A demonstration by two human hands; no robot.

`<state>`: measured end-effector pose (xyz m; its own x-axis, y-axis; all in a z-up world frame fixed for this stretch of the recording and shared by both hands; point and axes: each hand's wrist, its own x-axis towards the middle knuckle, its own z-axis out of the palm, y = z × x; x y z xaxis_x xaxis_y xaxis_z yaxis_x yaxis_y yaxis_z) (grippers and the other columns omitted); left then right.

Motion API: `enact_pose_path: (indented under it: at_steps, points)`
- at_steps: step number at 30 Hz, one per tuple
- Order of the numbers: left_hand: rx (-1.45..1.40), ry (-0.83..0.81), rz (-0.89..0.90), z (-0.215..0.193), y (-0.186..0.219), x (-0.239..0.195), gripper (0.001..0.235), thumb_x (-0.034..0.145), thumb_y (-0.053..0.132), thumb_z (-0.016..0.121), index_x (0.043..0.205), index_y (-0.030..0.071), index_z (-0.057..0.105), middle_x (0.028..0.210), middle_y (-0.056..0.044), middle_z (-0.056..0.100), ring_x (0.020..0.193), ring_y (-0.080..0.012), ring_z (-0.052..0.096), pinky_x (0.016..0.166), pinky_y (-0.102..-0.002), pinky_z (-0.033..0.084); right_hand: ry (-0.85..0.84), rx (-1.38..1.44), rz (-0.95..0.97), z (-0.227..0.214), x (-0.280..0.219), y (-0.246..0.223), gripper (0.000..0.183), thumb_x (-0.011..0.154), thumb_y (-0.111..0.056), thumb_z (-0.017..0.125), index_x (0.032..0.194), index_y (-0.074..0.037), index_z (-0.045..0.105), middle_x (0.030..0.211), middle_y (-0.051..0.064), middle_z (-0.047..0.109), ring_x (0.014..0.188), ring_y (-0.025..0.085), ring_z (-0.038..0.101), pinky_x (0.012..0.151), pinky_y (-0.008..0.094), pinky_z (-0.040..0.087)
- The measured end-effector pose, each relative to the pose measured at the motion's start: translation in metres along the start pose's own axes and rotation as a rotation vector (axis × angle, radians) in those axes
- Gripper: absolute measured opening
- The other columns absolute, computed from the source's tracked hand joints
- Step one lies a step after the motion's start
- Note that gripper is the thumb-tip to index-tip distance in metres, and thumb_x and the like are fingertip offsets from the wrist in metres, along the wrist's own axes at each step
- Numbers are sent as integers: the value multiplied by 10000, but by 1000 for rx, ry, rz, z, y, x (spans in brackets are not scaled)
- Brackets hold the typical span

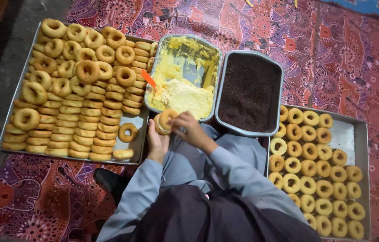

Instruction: The person sits on the floor and repeatedly picks up ring-shaped donuts, splits them open, fills them with a yellow paste using a spatula, and places them into a tray of dark granular topping. The filled donuts are then arranged on a separate tray.

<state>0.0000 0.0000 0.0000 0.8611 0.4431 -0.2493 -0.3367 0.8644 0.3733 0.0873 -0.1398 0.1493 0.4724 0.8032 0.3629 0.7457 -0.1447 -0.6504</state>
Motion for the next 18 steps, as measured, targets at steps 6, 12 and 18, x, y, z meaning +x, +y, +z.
enact_pose_path:
  at_steps: [6,12,18]
  points:
    - [28,38,-9,23,1,-18,584,1084,470,417,1404,-7,526,1411,-157,581,1306,-290,580,1143,-461,447,127,-205,154,-37,9,35,272,828,-53,795,1087,-136,786,978,79,720,996,338,566,895,405,514]
    - [51,-51,-175,48,-39,-10,587,1086,451,439,1502,38,476,1474,-116,568,1366,-255,525,1162,-428,408,138,33,-22,-46,-37,27,337,807,-86,780,1142,-91,744,1043,114,714,1017,325,591,912,406,510]
    - [504,-62,-438,99,-106,4,441,1045,315,513,1397,50,500,1386,-124,567,1292,-263,536,1036,-447,461,585,-517,419,-127,-105,133,215,812,-80,743,1026,-57,730,941,129,693,922,345,640,831,434,525]
